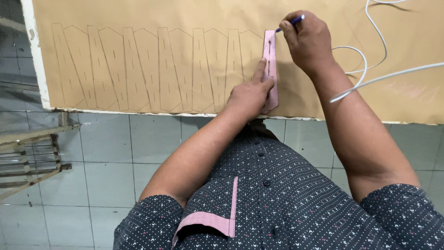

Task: The person holds a pink paper pattern piece on a large sheet of brown kraft paper and traces around and along its edges with a pen, repositioning the pattern piece and flipping it over to trace additional lines onto the paper below.

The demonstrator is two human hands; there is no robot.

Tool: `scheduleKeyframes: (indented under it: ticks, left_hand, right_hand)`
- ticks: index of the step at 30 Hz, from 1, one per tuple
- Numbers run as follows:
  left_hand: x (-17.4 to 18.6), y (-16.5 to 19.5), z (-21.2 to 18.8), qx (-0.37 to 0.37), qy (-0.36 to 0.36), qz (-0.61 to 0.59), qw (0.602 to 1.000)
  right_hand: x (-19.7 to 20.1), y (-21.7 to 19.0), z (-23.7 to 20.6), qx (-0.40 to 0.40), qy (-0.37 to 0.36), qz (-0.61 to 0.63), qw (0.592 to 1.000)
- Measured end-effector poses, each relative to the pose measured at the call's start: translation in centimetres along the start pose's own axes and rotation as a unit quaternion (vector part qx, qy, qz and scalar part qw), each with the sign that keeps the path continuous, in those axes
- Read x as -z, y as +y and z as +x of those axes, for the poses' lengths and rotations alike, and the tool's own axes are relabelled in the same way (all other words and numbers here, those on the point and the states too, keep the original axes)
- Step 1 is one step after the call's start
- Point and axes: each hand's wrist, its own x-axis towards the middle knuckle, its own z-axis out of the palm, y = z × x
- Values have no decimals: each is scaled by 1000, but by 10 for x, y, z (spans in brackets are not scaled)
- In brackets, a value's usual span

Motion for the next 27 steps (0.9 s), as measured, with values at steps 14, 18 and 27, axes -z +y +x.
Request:
scheduleKeyframes:
  ticks: [14, 18, 27]
  left_hand:
    - [3, -3, 0, -25, 17, -3, 1000]
    - [4, -6, 1, -29, 22, 30, 999]
    - [14, -9, 0, -15, 14, 51, 998]
  right_hand:
    - [34, -65, -160, -144, -52, 29, 988]
    - [33, -67, -168, -153, -34, 64, 986]
    - [28, -78, -176, -152, -38, 51, 986]
